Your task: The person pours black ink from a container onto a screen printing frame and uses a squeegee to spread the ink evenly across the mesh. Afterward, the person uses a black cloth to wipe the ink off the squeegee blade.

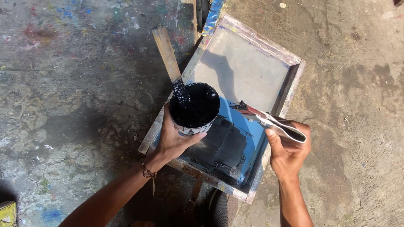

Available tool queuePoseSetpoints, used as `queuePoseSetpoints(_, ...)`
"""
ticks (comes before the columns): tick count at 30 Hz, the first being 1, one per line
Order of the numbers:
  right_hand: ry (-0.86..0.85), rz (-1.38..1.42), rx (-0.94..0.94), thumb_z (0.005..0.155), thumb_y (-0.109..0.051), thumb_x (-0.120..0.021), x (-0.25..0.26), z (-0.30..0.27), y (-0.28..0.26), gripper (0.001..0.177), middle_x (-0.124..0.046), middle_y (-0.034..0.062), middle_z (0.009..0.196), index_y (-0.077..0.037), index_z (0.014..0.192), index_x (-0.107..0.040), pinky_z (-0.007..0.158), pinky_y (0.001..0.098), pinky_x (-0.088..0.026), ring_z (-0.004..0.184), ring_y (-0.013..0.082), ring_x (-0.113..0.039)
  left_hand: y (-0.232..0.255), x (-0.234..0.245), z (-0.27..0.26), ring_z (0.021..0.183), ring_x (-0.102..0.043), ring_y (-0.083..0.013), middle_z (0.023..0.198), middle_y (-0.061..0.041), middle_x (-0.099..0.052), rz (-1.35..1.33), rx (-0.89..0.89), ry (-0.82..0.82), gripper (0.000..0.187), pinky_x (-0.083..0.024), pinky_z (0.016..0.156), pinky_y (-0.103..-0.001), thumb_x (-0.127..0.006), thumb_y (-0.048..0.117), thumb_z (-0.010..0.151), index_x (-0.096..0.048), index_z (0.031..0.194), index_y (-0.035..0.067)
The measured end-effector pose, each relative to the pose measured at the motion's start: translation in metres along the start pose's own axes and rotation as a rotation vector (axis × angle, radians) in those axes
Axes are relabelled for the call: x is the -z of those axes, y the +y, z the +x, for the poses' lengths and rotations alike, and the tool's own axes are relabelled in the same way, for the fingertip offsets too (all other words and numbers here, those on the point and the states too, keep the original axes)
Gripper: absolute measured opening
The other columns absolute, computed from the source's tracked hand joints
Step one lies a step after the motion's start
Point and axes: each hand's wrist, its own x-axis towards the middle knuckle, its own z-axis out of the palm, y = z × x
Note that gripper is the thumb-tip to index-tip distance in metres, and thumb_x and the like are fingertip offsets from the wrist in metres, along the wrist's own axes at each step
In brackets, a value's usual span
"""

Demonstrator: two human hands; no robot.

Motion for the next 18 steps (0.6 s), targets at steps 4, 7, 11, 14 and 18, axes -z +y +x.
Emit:
queuePoseSetpoints(4, 0.050, 0.007, 0.096, 0.089, 0.009, -0.078, 0.007, -0.010, 0.010, 0.038, -0.062, 0.0152, 0.095, 0.000, 0.110, -0.048, 0.086, 0.0418, -0.058, 0.088, 0.0266, -0.067, 0.008, -0.013, -0.007, 0.137, -0.047, -0.0396, 0.139, -0.026, -0.049, -0.016, 0.014, -0.053, 0.112, -0.035, 0.113, -0.056, -0.099, 0.029, 0.057, -0.037, 0.147, 0.005)
queuePoseSetpoints(7, 0.047, 0.008, 0.227, 0.092, 0.009, -0.074, -0.003, -0.008, 0.009, 0.036, -0.060, 0.0159, 0.099, 0.000, 0.112, -0.046, 0.092, 0.0512, -0.059, 0.098, 0.0349, -0.071, 0.013, -0.017, -0.008, 0.134, -0.048, -0.0448, 0.137, -0.027, -0.049, -0.098, -0.022, -0.144, 0.107, -0.033, 0.112, -0.060, -0.097, 0.024, 0.059, -0.036, 0.145, 0.003)
queuePoseSetpoints(11, 0.008, 0.039, 0.290, 0.091, 0.009, -0.073, -0.017, -0.007, 0.011, 0.031, -0.064, 0.0197, 0.098, 0.003, 0.108, -0.047, 0.091, 0.0545, -0.059, 0.100, 0.0424, -0.073, 0.015, -0.016, -0.008, 0.134, -0.049, -0.0432, 0.134, -0.024, -0.050, -0.142, -0.024, -0.189, 0.104, -0.033, 0.114, -0.059, -0.096, 0.023, 0.061, -0.037, 0.145, 0.003)
queuePoseSetpoints(14, -0.011, 0.040, 0.290, 0.088, 0.010, -0.075, -0.008, -0.017, 0.049, 0.028, -0.070, 0.0257, 0.097, 0.006, 0.104, -0.052, 0.088, 0.0558, -0.058, 0.100, 0.0469, -0.073, 0.016, -0.014, -0.008, 0.134, -0.048, -0.0427, 0.135, -0.023, -0.049, -0.131, -0.034, -0.208, 0.107, -0.031, 0.114, -0.059, -0.096, 0.025, 0.061, -0.035, 0.146, 0.003)
queuePoseSetpoints(18, -0.115, -0.044, 0.276, 0.090, 0.003, -0.076, -0.016, -0.010, 0.045, 0.016, -0.076, 0.0249, 0.099, 0.003, 0.100, -0.063, 0.085, 0.0517, -0.059, 0.097, 0.0458, -0.075, 0.009, -0.009, -0.012, 0.134, -0.049, -0.0399, 0.135, -0.022, -0.049, -0.148, -0.050, -0.180, 0.111, -0.034, 0.113, -0.060, -0.097, 0.024, 0.059, -0.034, 0.149, 0.006)
